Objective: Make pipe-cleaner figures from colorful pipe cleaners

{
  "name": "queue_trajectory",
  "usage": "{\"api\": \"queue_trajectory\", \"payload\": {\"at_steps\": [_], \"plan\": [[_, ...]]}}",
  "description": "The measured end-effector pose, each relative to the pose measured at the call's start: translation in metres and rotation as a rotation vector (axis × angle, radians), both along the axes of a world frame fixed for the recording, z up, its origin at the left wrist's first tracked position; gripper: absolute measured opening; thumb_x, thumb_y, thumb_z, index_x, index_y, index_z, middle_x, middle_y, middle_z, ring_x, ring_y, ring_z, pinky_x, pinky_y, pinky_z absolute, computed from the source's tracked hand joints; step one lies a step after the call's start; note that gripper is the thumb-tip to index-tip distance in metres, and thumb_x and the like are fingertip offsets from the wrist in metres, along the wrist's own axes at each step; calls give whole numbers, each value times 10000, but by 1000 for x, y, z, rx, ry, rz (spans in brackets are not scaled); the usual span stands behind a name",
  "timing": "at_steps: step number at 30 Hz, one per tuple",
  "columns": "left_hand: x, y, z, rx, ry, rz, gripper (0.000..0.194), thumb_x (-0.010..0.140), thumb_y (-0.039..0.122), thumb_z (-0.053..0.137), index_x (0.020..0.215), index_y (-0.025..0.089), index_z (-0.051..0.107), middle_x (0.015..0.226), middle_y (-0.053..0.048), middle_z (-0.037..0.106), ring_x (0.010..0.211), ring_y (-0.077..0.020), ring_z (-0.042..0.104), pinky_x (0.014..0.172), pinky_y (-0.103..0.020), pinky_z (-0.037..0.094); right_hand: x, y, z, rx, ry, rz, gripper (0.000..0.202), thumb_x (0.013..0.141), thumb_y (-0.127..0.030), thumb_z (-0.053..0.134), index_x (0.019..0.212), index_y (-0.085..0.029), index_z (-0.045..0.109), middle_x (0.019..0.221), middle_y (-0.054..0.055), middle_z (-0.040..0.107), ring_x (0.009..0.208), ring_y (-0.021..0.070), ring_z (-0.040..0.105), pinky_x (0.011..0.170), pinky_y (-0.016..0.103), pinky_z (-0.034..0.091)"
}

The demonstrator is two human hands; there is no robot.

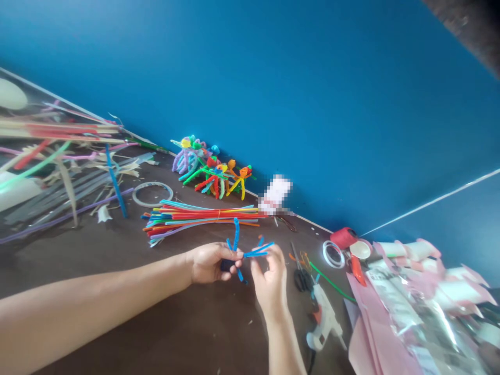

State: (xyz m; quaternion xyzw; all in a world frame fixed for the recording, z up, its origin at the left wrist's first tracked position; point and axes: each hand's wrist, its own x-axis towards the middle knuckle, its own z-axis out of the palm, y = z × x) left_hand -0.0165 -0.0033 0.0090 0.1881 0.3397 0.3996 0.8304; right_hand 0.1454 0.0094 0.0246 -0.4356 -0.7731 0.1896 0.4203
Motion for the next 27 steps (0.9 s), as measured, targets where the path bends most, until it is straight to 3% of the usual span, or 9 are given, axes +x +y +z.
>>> {"api": "queue_trajectory", "payload": {"at_steps": [3, 6, 10, 16, 18, 20, 24, 27], "plan": [[3, -1, -1, 172, 104, 159, 173, 611, 220, 665, 689, 134, 537, 592, 20, 539, 502, -68, 494, 435, -169, 422, -2, -1, 1, -101, 75, -95, 91, 708, -265, 564, 721, -175, 579, 670, 25, 576, 641, 161, 522, 648, 286, 415], [6, -1, -2, 327, 264, 278, 215, 594, 262, 680, 702, 135, 544, 598, 18, 548, 534, -79, 509, 487, -186, 430, -6, -4, 0, -291, 150, 0, 163, 745, -294, 524, 692, -157, 594, 615, 24, 598, 574, 145, 527, 578, 254, 417], [7, -2, -1, 464, 381, 266, 229, 595, 300, 674, 701, 130, 565, 607, 5, 569, 556, -93, 513, 517, -203, 428, -9, -7, -3, -419, 257, 54, 215, 749, -324, 527, 682, -135, 606, 606, 28, 606, 590, 149, 546, 569, 248, 422], [6, -6, -1, 748, 498, 261, 172, 615, 269, 663, 676, 116, 614, 615, -7, 555, 572, -89, 480, 553, -204, 398, -10, -11, 2, -407, 332, 71, 174, 732, -316, 551, 702, -146, 573, 523, -22, 520, 474, 104, 468, 474, 218, 378], [8, -7, 0, 684, 476, 260, 181, 613, 276, 664, 683, 119, 607, 599, -2, 553, 560, -86, 478, 550, -206, 404, -11, -12, 5, -362, 329, 97, 151, 730, -296, 552, 683, -153, 562, 539, -23, 514, 481, 101, 468, 481, 217, 378], [10, -8, 0, 504, 357, 212, 201, 615, 293, 661, 695, 126, 582, 573, 9, 549, 525, -82, 479, 516, -205, 414, -12, -12, 5, -355, 370, 132, 131, 735, -277, 545, 677, -160, 556, 611, -1, 551, 560, 122, 517, 541, 234, 410], [9, -5, -1, 89, 76, 34, 186, 606, 258, 668, 681, 139, 547, 542, 35, 522, 473, -70, 479, 437, -185, 425, -14, -9, 2, -533, 498, 248, 110, 757, -290, 512, 731, -187, 544, 653, 6, 585, 582, 142, 560, 528, 252, 431], [5, -3, -3, -56, 11, -38, 159, 606, 208, 667, 687, 137, 551, 535, 37, 525, 454, -64, 487, 405, -165, 426, -14, -7, 0, -652, 516, 304, 109, 748, -298, 524, 766, -195, 554, 651, -1, 600, 562, 140, 568, 498, 245, 424]]}}
